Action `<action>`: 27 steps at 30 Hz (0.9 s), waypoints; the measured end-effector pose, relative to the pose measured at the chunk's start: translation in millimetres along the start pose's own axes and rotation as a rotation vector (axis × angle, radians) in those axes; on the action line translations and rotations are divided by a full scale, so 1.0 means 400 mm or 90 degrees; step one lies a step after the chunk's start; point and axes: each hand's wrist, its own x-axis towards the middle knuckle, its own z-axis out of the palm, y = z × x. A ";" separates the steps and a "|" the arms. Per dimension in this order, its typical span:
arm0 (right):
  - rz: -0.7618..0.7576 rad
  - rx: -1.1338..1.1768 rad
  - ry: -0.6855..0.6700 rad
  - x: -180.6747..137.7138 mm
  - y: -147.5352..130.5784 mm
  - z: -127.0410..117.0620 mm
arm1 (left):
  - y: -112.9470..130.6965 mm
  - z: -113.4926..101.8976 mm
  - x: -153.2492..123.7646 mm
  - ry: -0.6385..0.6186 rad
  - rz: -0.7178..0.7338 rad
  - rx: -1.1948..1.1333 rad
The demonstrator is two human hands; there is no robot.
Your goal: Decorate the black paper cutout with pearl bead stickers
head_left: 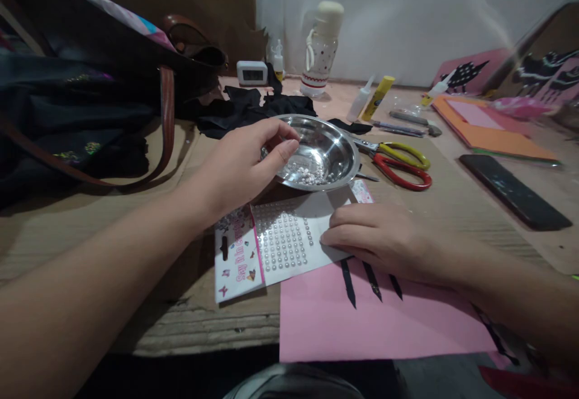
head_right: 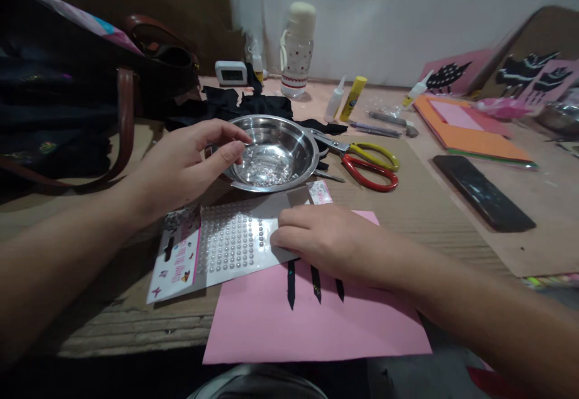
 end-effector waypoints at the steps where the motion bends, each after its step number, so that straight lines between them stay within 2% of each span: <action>1: 0.005 0.005 0.003 0.000 0.000 0.000 | 0.000 0.000 0.000 0.001 0.000 -0.008; 8: 0.028 0.061 0.036 0.002 0.006 0.005 | -0.001 0.000 0.001 0.007 0.002 -0.016; 15: -0.028 -0.040 0.004 -0.004 -0.004 -0.002 | 0.004 -0.003 0.000 0.009 0.015 0.023; 18: -0.007 -0.052 -0.017 -0.005 -0.010 -0.006 | 0.012 -0.007 0.000 0.006 0.012 0.026; 22: 0.112 0.047 0.086 0.010 -0.016 -0.021 | 0.006 -0.012 0.004 0.014 0.021 0.031; 25: 0.153 0.078 0.178 0.047 -0.028 -0.057 | -0.021 -0.015 0.013 0.089 0.054 0.050; 27: 0.179 0.034 0.185 0.085 -0.035 -0.091 | -0.045 -0.016 0.021 0.132 0.017 0.049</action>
